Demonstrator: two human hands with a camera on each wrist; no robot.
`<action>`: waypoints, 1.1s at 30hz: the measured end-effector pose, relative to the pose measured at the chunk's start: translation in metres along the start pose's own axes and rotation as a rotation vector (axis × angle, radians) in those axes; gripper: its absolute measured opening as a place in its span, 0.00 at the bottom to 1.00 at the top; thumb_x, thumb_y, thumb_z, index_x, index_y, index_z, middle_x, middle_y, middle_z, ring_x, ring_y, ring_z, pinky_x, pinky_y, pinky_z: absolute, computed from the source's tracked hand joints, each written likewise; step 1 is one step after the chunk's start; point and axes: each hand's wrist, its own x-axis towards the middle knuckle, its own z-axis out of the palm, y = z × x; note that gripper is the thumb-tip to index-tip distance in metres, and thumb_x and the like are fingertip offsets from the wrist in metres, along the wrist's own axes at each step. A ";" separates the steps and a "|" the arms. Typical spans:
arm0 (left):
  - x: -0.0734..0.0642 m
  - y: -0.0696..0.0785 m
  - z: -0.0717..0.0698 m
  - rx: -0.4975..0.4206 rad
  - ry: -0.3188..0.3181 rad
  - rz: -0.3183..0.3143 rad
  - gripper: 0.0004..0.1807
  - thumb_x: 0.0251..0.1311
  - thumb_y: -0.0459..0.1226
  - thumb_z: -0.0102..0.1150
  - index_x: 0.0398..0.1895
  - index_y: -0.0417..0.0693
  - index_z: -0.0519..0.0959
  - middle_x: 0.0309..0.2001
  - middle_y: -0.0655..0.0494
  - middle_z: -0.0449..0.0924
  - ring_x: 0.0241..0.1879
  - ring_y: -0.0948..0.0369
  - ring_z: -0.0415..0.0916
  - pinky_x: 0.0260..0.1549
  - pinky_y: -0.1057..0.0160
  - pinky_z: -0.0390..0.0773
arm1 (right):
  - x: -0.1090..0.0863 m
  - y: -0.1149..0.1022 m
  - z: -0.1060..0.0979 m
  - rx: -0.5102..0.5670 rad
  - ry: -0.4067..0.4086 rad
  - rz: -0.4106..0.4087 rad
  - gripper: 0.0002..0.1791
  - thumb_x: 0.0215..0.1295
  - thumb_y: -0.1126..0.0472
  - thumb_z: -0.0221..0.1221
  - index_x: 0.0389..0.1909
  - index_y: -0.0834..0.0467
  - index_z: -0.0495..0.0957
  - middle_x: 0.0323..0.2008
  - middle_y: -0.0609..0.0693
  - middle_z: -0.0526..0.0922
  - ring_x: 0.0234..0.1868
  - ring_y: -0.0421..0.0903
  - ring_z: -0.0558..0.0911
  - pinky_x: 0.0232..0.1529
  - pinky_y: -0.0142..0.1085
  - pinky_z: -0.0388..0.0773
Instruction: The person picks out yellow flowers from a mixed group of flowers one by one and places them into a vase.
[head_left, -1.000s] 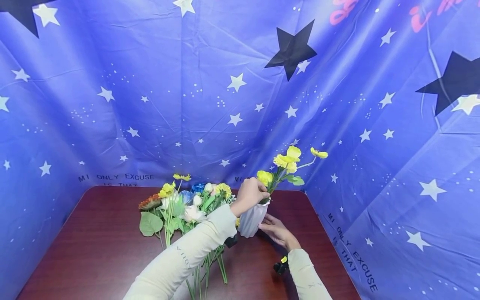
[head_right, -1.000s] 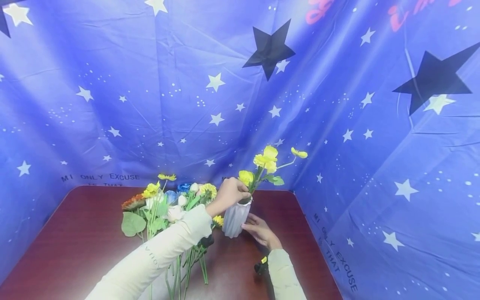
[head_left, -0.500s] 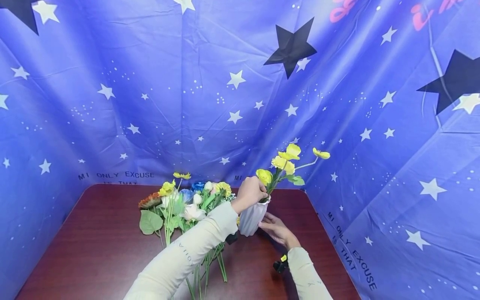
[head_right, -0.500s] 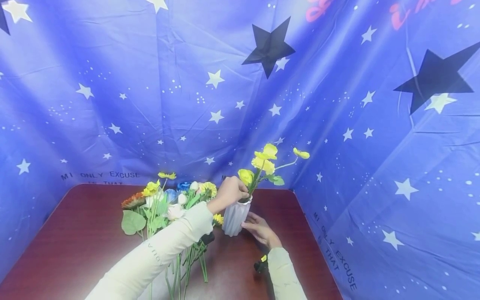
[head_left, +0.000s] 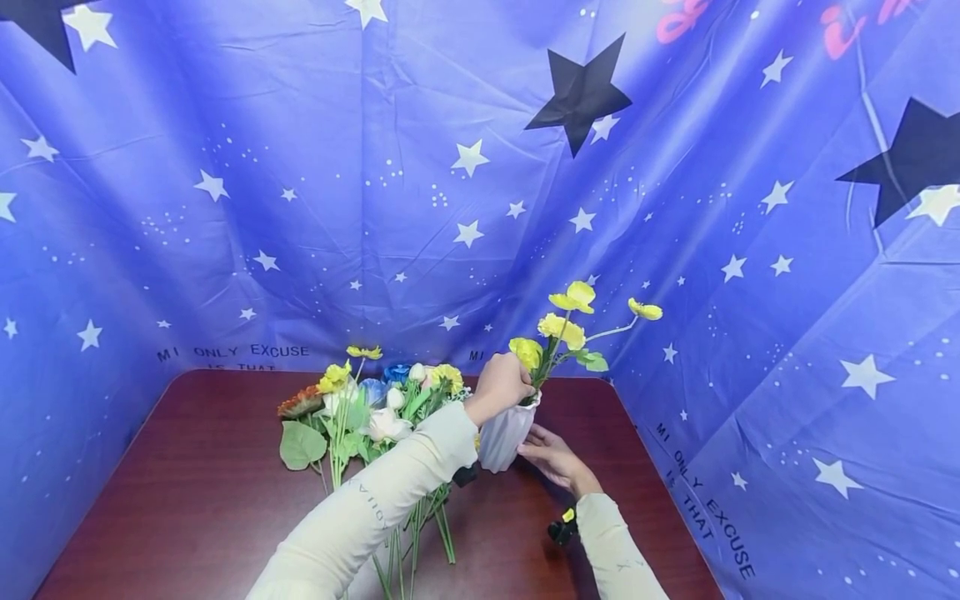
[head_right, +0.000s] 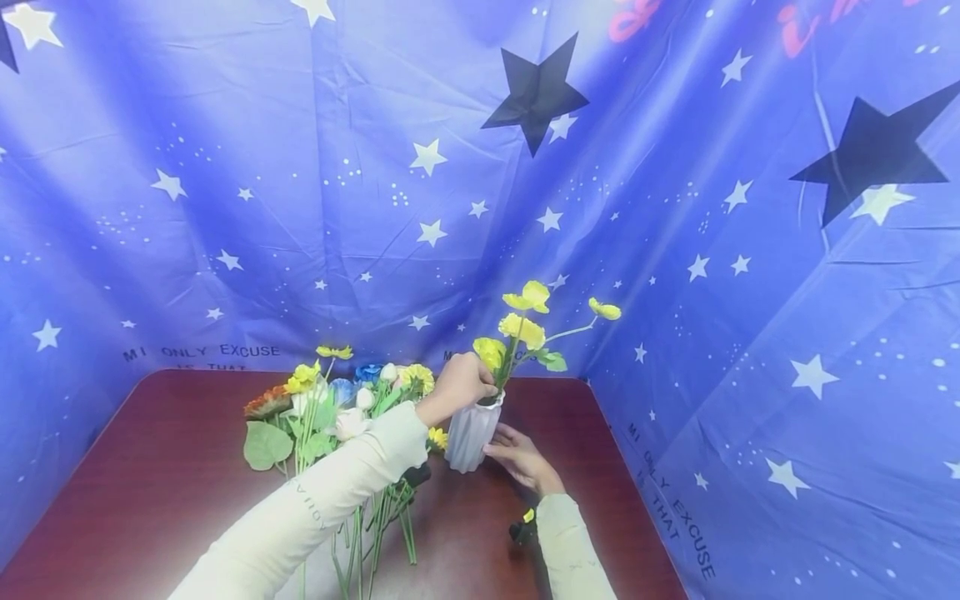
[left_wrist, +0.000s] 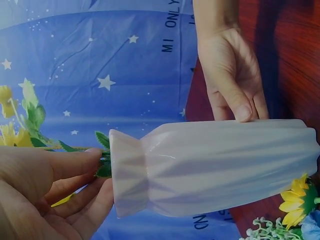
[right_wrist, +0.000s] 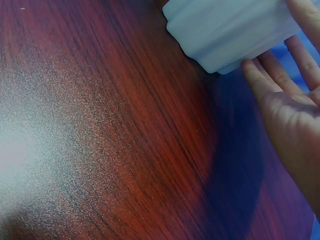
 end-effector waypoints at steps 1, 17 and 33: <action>0.000 0.000 0.000 0.004 0.004 -0.001 0.03 0.58 0.37 0.73 0.31 0.48 0.91 0.34 0.56 0.91 0.36 0.59 0.88 0.35 0.67 0.87 | 0.000 0.000 0.000 0.000 -0.003 0.000 0.40 0.74 0.76 0.50 0.77 0.75 0.37 0.75 0.74 0.55 0.60 0.35 0.76 0.63 0.28 0.78; -0.007 0.006 -0.005 -0.008 0.063 0.005 0.03 0.56 0.36 0.74 0.26 0.48 0.90 0.29 0.57 0.90 0.28 0.61 0.86 0.27 0.68 0.84 | -0.004 0.004 -0.002 0.013 0.002 -0.020 0.39 0.74 0.76 0.49 0.77 0.75 0.37 0.73 0.69 0.61 0.60 0.34 0.76 0.63 0.27 0.77; -0.006 0.009 -0.021 0.006 -0.014 -0.030 0.06 0.54 0.38 0.77 0.23 0.51 0.89 0.25 0.59 0.89 0.23 0.63 0.82 0.21 0.69 0.80 | -0.001 0.001 0.000 0.010 -0.013 -0.033 0.39 0.72 0.77 0.49 0.76 0.77 0.39 0.65 0.57 0.72 0.58 0.35 0.78 0.63 0.28 0.78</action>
